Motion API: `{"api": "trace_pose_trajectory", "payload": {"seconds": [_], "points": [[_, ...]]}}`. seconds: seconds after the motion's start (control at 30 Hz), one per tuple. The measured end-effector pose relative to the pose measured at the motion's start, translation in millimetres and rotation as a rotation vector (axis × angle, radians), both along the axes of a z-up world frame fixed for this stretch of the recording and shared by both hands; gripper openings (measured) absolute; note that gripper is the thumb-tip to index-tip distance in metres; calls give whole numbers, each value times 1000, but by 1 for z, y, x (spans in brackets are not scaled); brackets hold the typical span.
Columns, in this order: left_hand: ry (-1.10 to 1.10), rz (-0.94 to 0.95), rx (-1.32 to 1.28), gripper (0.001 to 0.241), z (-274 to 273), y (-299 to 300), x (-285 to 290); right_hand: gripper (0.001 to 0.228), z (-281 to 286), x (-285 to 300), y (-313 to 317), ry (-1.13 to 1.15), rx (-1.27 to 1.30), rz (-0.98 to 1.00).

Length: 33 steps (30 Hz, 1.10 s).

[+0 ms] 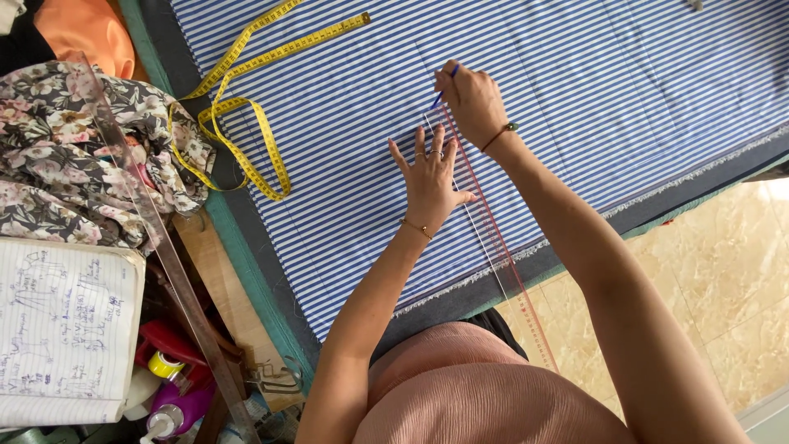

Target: Measuring and marking a blue striped fabric with a ruler and a pen on a workbench.

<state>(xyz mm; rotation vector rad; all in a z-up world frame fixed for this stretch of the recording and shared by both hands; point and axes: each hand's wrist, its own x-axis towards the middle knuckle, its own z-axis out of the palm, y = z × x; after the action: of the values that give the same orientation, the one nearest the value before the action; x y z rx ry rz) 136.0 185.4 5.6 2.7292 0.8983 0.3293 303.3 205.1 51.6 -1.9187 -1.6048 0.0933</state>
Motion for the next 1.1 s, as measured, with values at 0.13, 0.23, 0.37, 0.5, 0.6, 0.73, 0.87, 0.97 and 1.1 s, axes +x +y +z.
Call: {"api": "trace_pose_trajectory", "payload": {"seconds": [0.13, 0.23, 0.37, 0.5, 0.6, 0.73, 0.87, 0.97, 1.1], "points": [[-4, -2, -12, 110, 3, 0, 0, 35, 4, 10, -1, 183, -70, -148], [-11, -1, 13, 108, -4, 0, 0, 35, 0, 6, 0, 187, -115, -162], [2, -4, 17, 111, -7, 0, 1, 32, -3, 4, -2, 189, 13, -35], [10, -6, 8, 113, -11, 0, 2, 34, 17, 6, -34, 113, -13, -145], [32, -3, -3, 113, -10, -1, -1, 34, 42, -17, -95, 58, 38, -140], [126, -12, -33, 111, 13, -13, -15, 25, 28, -64, -206, 64, -76, -151], [169, -7, -55, 117, 12, -38, -32, 14, 15, -122, -307, 107, -168, -231], [63, 3, -56, 113, 6, -53, -46, 23, -20, -156, -368, 139, -249, -402], [-70, 37, -105, 120, -5, -66, -56, 26, -66, -176, -412, 666, -389, -596]]}}
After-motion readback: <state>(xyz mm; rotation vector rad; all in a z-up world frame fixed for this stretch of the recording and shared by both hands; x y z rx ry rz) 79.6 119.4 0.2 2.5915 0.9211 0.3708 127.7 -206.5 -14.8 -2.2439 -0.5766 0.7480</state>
